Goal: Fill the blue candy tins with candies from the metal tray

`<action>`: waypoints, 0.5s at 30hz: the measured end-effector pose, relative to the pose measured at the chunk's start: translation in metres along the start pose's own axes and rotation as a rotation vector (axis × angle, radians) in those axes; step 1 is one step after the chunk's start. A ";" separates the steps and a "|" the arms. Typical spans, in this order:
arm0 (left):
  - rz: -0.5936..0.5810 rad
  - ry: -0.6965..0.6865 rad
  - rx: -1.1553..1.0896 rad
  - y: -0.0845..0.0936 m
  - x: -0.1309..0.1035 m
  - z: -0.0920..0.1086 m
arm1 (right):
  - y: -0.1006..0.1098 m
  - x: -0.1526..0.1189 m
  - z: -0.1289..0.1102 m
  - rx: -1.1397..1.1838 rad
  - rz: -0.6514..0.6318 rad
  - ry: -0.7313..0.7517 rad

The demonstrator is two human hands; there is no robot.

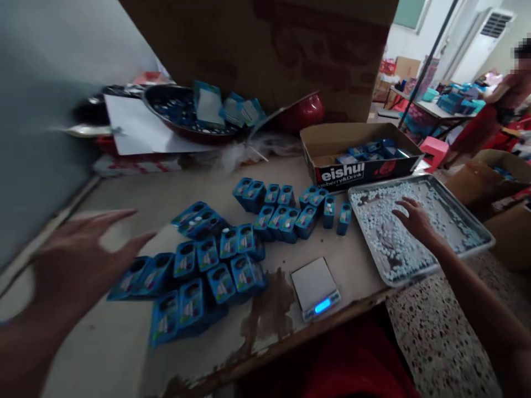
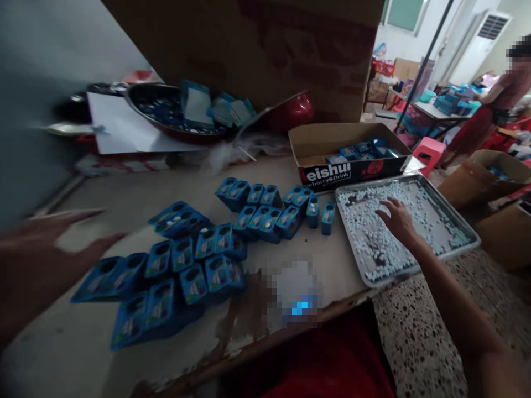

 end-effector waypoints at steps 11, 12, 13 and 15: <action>-0.059 -0.076 -0.400 -0.166 0.268 0.304 | -0.027 0.045 -0.018 0.405 0.147 -0.101; -0.084 -0.068 -0.400 -0.180 0.293 0.329 | -0.023 0.036 -0.023 0.426 0.104 -0.119; -0.116 -0.042 -0.389 -0.192 0.316 0.351 | -0.017 0.026 -0.025 0.450 0.058 -0.158; -0.193 0.021 -0.330 -0.213 0.355 0.384 | 0.000 0.002 -0.022 0.501 -0.011 -0.279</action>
Point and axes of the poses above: each hand's wrist, its own x-axis towards the middle knuckle, its own y-axis out of the back of the hand, z = x × y, the point moved 3 cm from there along x, towards the middle knuckle, and after that the axes turned 12 degrees about y, right-handed, at the moved point
